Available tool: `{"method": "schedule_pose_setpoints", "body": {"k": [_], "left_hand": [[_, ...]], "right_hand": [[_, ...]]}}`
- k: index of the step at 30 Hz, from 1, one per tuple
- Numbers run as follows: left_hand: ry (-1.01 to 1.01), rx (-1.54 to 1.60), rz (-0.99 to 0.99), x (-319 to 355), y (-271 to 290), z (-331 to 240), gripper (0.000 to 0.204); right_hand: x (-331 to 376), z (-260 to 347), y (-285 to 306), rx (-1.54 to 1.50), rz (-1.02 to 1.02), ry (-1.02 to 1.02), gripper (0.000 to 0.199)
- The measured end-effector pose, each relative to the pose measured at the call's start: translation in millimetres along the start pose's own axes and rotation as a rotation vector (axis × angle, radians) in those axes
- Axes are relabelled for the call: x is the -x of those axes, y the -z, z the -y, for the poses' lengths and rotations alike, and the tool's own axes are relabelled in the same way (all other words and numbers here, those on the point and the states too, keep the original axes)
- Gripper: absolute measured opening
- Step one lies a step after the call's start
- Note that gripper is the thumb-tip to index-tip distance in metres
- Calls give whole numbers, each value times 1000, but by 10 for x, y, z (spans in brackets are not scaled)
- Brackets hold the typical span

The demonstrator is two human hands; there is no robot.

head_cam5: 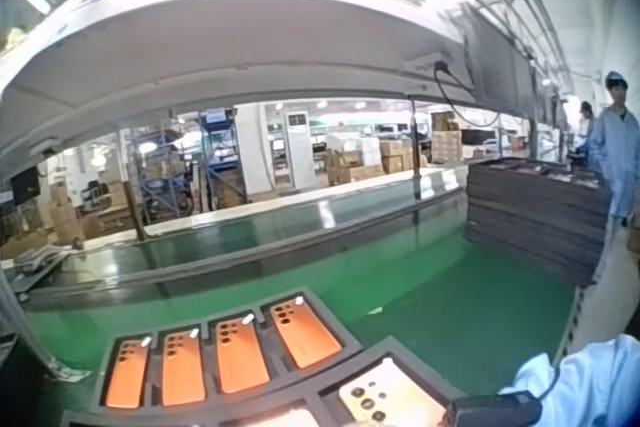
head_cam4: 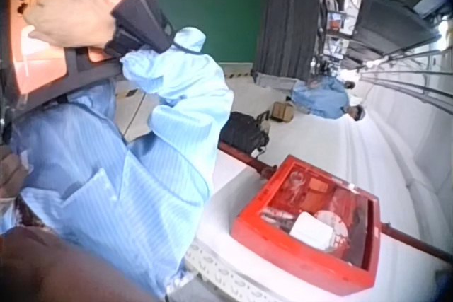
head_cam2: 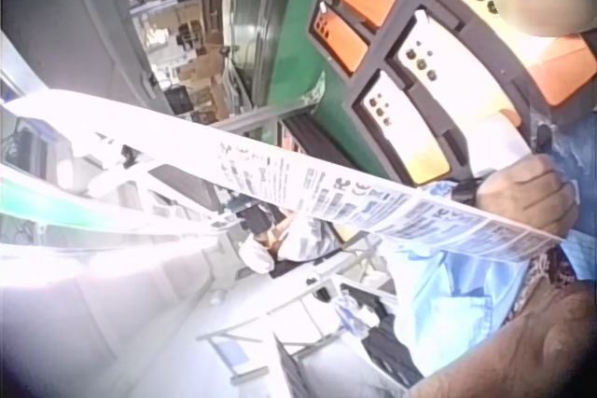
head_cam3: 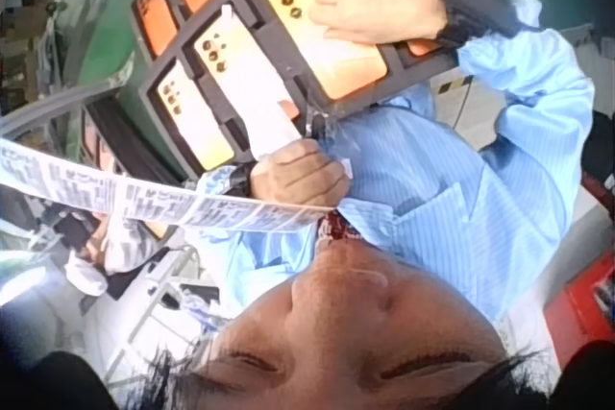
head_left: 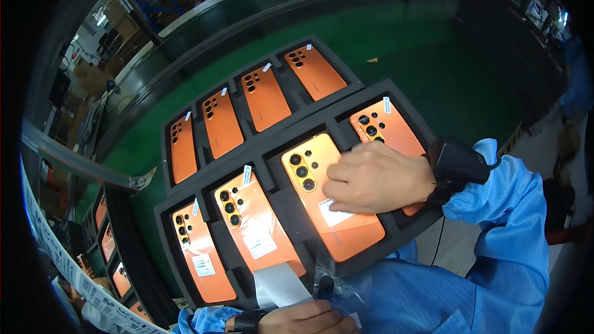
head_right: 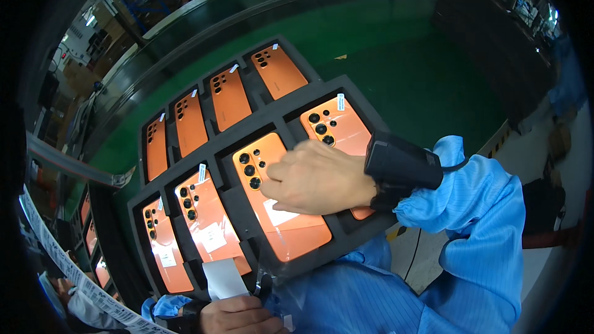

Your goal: Applying identification stickers and protective film to the back of smartphones in a factory assembly line.

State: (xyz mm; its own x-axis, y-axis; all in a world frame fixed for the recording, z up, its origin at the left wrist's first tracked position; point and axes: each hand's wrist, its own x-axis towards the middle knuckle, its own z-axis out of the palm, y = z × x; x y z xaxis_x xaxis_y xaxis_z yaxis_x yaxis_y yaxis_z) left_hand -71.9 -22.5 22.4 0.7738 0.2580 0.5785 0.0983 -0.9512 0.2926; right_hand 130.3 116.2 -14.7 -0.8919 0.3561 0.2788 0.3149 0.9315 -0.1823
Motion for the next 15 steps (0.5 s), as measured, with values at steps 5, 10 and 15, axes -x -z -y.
{"method": "schedule_pose_setpoints", "body": {"k": [5, 10, 15], "left_hand": [[30, -24, 1, 38, 67, 16, 19], [95, -104, -74, 81, 178, -106, 17], [29, -310, -285, -240, 11, 154, 16]], "right_hand": [[-346, -157, -51, 12, 58, 108, 74], [-594, -172, -48, 167, -32, 20, 66], [-261, -348, -284, -492, 0, -149, 56]]}}
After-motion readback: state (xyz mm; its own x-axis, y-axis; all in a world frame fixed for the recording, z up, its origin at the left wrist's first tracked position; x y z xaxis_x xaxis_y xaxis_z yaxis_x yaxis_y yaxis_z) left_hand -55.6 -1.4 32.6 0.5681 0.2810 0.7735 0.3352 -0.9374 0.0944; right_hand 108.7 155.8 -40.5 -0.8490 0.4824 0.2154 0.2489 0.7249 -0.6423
